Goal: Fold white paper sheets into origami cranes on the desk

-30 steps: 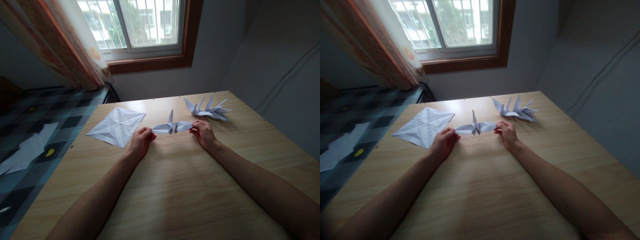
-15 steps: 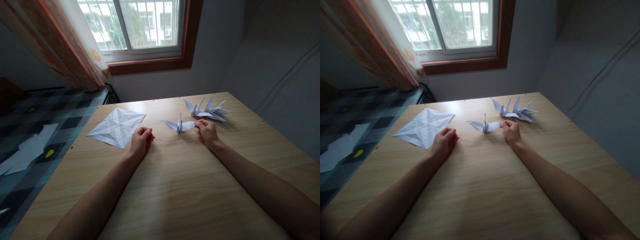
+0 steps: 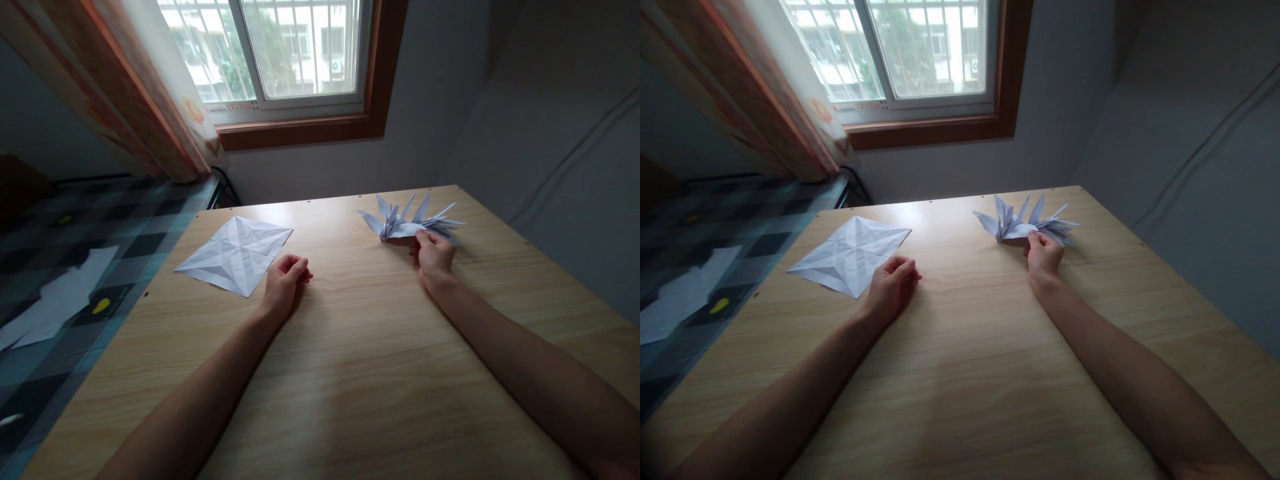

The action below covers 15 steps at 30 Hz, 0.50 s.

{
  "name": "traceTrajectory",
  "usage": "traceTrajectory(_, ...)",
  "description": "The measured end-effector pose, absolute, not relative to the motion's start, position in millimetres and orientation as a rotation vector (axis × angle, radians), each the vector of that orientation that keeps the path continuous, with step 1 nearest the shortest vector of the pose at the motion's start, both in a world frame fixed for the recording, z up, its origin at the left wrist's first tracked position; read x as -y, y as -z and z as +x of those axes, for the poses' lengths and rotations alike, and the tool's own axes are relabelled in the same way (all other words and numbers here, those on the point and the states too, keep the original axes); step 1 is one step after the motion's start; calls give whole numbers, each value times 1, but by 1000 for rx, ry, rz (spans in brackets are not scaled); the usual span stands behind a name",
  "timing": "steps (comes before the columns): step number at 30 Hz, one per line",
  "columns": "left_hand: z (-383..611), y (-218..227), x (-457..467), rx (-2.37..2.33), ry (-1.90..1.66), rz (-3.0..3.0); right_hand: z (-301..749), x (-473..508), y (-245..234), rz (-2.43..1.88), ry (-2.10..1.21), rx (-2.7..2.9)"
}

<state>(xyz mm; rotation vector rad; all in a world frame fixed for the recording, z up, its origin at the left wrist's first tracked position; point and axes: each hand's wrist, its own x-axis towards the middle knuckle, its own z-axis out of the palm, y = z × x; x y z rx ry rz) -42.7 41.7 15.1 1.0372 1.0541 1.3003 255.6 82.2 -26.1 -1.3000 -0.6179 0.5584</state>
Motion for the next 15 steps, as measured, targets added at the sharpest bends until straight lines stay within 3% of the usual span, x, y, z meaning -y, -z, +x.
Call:
traceTrajectory(10,-50,-12,-42,-1266,-1305,1393,254,-81,10,-1338,-609,397)
traceTrajectory(15,-78,-23,-53,-1720,-1343,1990,252,-73,9,-1255,-573,471)
